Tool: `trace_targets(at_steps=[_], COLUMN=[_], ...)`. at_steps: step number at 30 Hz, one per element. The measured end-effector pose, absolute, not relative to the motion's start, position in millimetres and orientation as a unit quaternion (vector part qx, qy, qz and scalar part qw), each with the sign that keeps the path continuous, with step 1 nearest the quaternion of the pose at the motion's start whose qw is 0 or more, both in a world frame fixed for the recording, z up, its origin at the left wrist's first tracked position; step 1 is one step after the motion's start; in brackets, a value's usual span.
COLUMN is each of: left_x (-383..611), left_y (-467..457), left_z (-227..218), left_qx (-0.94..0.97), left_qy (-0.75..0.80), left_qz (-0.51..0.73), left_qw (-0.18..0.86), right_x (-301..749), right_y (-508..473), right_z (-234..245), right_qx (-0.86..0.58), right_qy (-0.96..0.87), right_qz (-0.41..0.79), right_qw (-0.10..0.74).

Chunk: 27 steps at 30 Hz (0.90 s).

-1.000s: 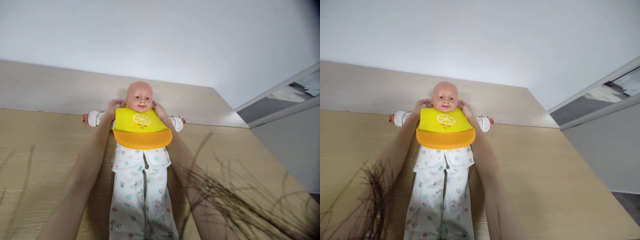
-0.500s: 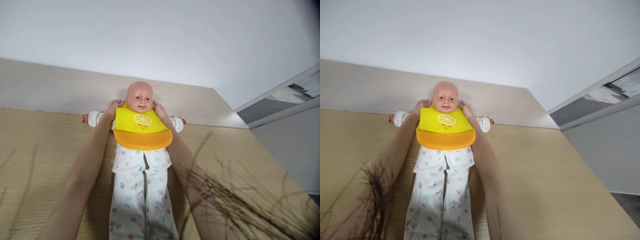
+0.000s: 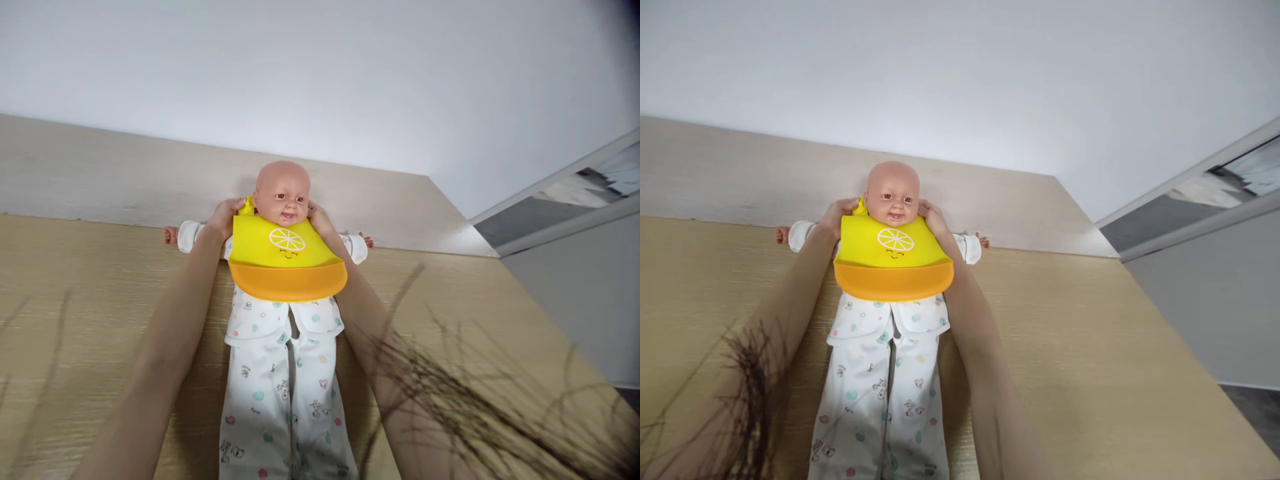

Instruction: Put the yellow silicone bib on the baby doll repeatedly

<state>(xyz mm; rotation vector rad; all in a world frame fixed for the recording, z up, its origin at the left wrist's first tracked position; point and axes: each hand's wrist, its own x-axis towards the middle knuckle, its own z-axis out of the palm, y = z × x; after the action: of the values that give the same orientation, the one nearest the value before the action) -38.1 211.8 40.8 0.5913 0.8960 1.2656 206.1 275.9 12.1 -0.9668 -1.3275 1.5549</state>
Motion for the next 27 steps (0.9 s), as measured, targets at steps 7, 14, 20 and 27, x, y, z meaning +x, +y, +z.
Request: trace_targets(at_steps=[7,14,20,27], left_x=[-34.3,-36.6,-46.4,-53.6], left_y=[209.3,208.8,204.2,194.8], left_z=[45.3,49.1,51.1,65.6], left_qx=[0.266,0.326,0.378,0.413], left_qy=[0.41,0.423,0.463,0.526], left_qz=[0.561,0.569,0.534,0.483], left_qw=[0.668,0.625,0.597,0.565], right_x=[207.7,207.6,206.6,206.4], right_y=[282.9,283.1,276.0,277.1], right_z=[3.3,2.8,12.2,13.2], right_qx=[-0.37,-0.361,-0.387,-0.391], right_qy=[-0.521,-0.516,-0.499,-0.499], right_qz=[0.642,0.642,0.64,0.638], right_qw=[0.425,0.438,0.439,0.437])
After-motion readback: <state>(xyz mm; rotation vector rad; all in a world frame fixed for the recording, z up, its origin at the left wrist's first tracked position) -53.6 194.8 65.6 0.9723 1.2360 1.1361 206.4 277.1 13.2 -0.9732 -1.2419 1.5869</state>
